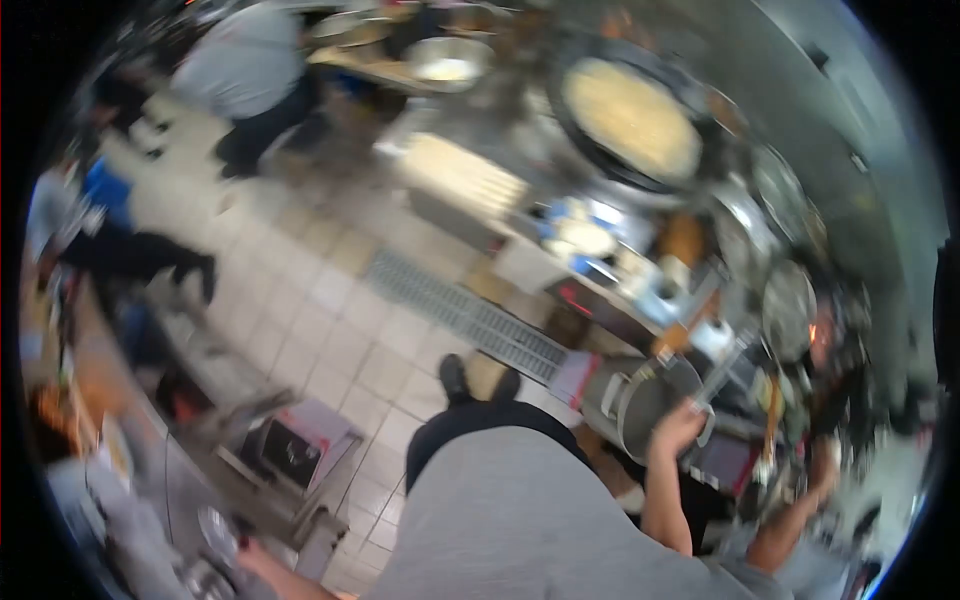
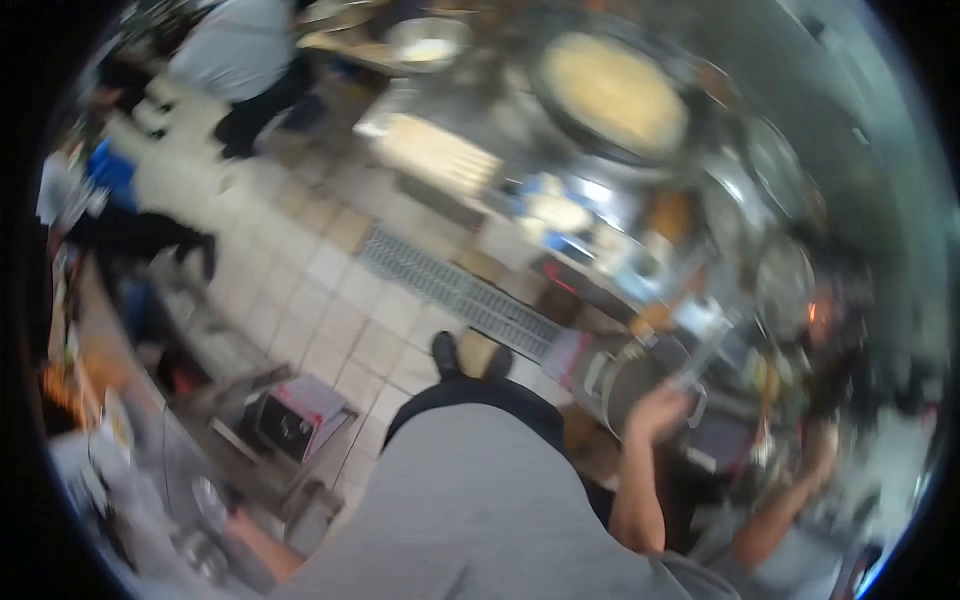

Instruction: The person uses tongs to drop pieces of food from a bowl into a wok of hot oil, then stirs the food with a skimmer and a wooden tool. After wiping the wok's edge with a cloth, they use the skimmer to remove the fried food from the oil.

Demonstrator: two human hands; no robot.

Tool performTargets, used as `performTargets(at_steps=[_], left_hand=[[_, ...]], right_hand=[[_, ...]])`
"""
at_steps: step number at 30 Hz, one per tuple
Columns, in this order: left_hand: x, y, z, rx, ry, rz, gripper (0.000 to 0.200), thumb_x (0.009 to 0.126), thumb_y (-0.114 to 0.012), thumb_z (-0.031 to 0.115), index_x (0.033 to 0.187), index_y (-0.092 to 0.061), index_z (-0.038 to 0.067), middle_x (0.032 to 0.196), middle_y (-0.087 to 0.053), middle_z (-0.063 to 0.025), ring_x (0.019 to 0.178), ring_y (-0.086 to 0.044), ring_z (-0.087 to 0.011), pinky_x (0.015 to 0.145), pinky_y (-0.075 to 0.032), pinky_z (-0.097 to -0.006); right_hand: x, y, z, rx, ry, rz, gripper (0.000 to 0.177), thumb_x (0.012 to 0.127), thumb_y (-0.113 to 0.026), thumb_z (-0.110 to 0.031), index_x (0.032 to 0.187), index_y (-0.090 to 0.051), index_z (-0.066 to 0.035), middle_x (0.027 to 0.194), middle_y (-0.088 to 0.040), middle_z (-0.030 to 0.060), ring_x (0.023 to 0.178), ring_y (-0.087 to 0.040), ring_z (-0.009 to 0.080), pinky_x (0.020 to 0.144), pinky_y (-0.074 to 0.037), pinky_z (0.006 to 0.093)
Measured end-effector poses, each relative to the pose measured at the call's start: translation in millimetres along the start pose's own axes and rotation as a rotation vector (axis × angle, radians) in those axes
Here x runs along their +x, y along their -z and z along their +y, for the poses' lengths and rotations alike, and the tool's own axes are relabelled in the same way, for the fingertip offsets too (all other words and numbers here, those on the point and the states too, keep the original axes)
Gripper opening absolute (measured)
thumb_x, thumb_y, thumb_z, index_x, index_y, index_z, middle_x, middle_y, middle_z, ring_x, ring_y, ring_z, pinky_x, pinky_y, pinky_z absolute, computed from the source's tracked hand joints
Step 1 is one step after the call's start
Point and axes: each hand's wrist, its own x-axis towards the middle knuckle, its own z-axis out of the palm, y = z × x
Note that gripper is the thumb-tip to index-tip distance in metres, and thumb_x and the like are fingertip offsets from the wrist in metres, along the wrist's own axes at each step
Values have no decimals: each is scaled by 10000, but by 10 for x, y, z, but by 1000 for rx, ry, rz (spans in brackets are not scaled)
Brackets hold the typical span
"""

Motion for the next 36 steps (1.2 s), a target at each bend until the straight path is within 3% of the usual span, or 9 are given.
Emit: performTargets(at_steps=[2, 5, 8, 13, 20, 23, 24, 32, 36], left_hand=[[81, -31, -65, -22, 123, 71, 191, 789, -549, 85, 905, -633, -41, 816, -648, -115, 708, -588, -215, 669, -503, -345], [137, -255, 9, -30, 210, 122, 204, 804, -546, 99, 926, -620, -47, 819, -644, -127, 712, -592, -220, 676, -509, -346], [185, -406, 149, -70, 234, 134, 218, 820, -542, 113, 946, -607, -53, 821, -641, -139, 716, -596, -226, 682, -516, -348], [340, -835, 513, -199, 224, 82, 246, 845, -537, 137, 980, -586, -62, 825, -635, -160, 723, -603, -235, 692, -527, -350], [647, -1602, 1162, -538, 113, -133, 287, 880, -529, 170, 1027, -557, -76, 831, -627, -188, 732, -612, -248, 706, -542, -352], [447, -2004, 1408, -540, -104, -313, 352, 902, -509, 198, 1144, -462, -54, 929, -593, -228, 780, -627, -292, 682, -547, -345], [107, -2104, 1590, -849, 22, -426, 362, 902, -512, 194, 1172, -435, -34, 944, -579, -223, 773, -627, -289, 655, -542, -332], [-1365, -2303, 2328, -344, -462, -1009, 374, 934, -520, 245, 1203, -388, 21, 896, -555, -115, 713, -606, -192, 577, -523, -298], [-1403, -2380, 2429, -209, -460, -1097, 382, 931, -523, 246, 1206, -393, 16, 895, -559, -116, 709, -603, -172, 554, -521, -285]], right_hand=[[-234, -162, 355, 178, -76, 32, 270, 930, -516, -205, 1076, -500, 22, 860, -554, 107, 799, -521, 190, 747, -432, 325], [-657, -47, 263, 121, -287, -117, 460, 944, -479, -267, 1244, -410, 75, 1138, -547, 261, 1046, -549, 345, 902, -411, 385], [-1003, 11, 241, 29, -266, -81, 386, 935, -499, -239, 1183, -460, 54, 937, -602, 189, 848, -592, 284, 778, -454, 373], [-1348, 175, 208, 77, -391, -154, 445, 931, -499, -289, 1215, -446, 50, 1081, -567, 249, 967, -564, 361, 857, -426, 396], [-1622, 376, 291, -47, -541, -288, 408, 930, -494, -274, 1214, -459, 18, 1006, -601, 246, 905, -597, 379, 796, -456, 424], [-1659, 490, 213, -163, -539, -390, 394, 919, -504, -258, 1207, -465, 8, 979, -611, 253, 892, -600, 413, 770, -465, 453], [-1686, 482, 310, -157, -462, -403, 392, 911, -513, -249, 1205, -468, 6, 985, -609, 255, 896, -595, 423, 770, -466, 463], [-1662, 489, 558, -361, -121, -614, 426, 866, -557, -229, 1229, -428, -48, 932, -619, 234, 794, -617, 416, 691, -490, 493], [-1350, 327, 624, -454, 9, -711, 390, 790, -620, -209, 1118, -511, -28, 904, -621, 213, 747, -633, 386, 644, -516, 480]])
